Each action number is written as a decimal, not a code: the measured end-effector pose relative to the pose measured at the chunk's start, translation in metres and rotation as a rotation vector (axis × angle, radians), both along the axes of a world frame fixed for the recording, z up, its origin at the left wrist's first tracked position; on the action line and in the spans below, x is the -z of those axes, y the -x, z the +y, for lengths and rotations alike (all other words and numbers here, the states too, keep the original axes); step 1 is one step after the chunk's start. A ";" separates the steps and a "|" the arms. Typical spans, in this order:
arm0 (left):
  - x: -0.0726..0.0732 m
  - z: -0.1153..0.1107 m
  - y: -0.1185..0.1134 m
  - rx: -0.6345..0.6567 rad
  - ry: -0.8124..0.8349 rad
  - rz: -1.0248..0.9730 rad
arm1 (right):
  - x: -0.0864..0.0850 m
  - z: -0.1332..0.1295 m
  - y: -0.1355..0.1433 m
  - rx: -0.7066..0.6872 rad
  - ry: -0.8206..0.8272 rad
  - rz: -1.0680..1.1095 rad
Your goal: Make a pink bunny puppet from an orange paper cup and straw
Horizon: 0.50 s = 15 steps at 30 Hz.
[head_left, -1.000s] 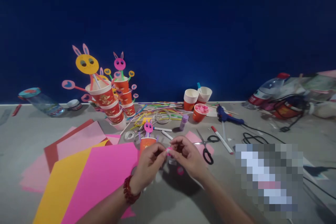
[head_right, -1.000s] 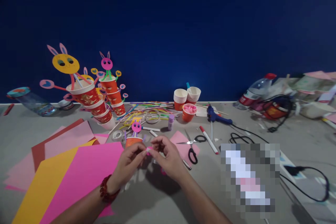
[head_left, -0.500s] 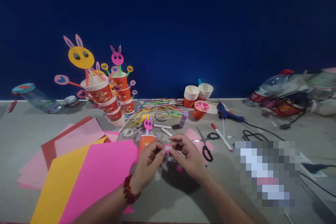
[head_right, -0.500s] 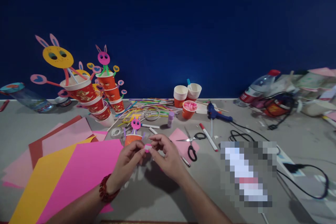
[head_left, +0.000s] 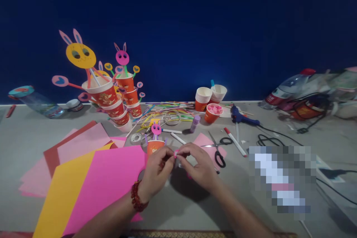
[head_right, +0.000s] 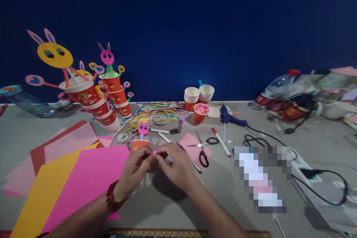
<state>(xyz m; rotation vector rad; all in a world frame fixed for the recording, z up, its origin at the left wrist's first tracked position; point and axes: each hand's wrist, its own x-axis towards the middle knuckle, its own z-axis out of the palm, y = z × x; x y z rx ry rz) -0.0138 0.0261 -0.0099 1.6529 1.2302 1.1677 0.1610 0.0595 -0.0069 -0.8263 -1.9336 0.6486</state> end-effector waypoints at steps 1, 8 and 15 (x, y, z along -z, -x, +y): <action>-0.001 0.000 0.000 -0.007 -0.034 0.039 | 0.000 0.000 0.000 -0.003 -0.017 -0.006; -0.003 0.000 0.002 0.001 -0.156 0.195 | -0.005 0.001 -0.003 -0.024 -0.074 -0.064; -0.007 -0.002 0.004 0.014 -0.247 0.356 | 0.000 0.001 -0.004 -0.034 -0.104 -0.105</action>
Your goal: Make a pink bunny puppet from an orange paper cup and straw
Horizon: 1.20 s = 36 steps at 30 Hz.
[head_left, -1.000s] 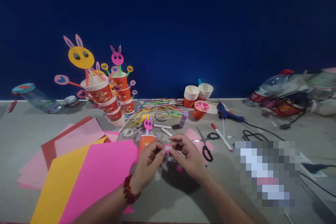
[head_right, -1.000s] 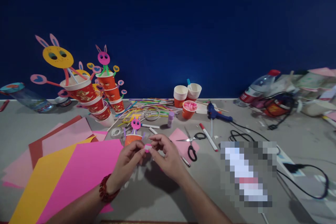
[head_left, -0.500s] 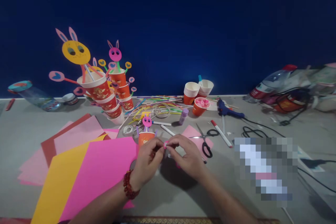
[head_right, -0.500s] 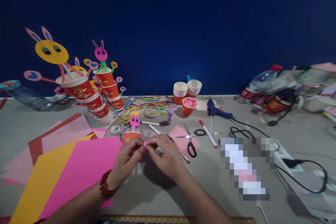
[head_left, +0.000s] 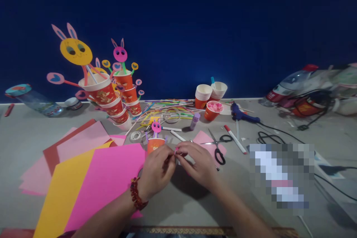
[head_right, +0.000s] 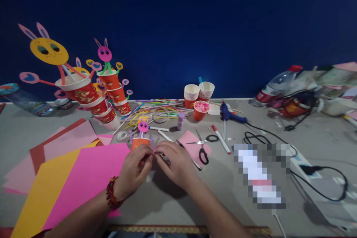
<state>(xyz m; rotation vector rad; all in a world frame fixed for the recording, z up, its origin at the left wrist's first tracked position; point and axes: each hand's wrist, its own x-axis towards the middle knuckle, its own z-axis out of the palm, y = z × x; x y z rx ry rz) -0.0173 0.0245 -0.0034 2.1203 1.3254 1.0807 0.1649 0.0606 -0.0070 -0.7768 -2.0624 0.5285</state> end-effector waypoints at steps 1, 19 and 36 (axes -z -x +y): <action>0.000 0.000 0.000 -0.002 -0.006 0.011 | 0.001 0.000 0.000 -0.002 -0.008 -0.006; 0.000 -0.004 -0.001 0.004 0.036 -0.002 | -0.002 -0.001 -0.001 0.005 -0.087 -0.022; -0.002 -0.005 -0.001 0.009 0.082 -0.063 | -0.005 0.000 -0.003 -0.012 -0.076 -0.025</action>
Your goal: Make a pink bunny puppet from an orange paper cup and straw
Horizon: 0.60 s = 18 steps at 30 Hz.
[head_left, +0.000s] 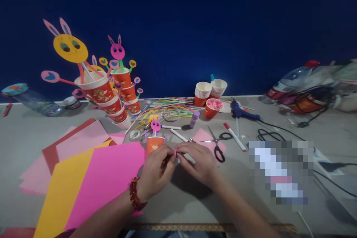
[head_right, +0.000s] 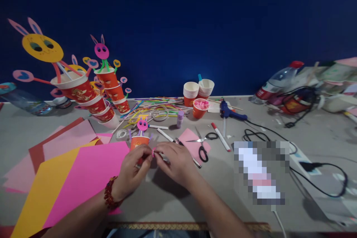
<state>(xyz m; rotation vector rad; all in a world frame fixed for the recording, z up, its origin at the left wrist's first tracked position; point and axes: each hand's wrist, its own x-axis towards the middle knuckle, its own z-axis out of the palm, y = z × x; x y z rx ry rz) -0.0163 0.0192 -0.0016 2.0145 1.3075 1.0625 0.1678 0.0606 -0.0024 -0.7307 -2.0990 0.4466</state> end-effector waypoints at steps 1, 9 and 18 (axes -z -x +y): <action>0.000 0.000 0.000 0.003 0.000 -0.003 | -0.002 0.000 0.000 -0.003 0.010 0.001; 0.002 0.000 0.000 0.019 -0.014 0.000 | -0.002 -0.001 -0.001 0.011 -0.029 -0.043; 0.000 0.000 0.000 0.021 -0.002 -0.047 | 0.005 0.000 -0.001 0.028 -0.103 -0.062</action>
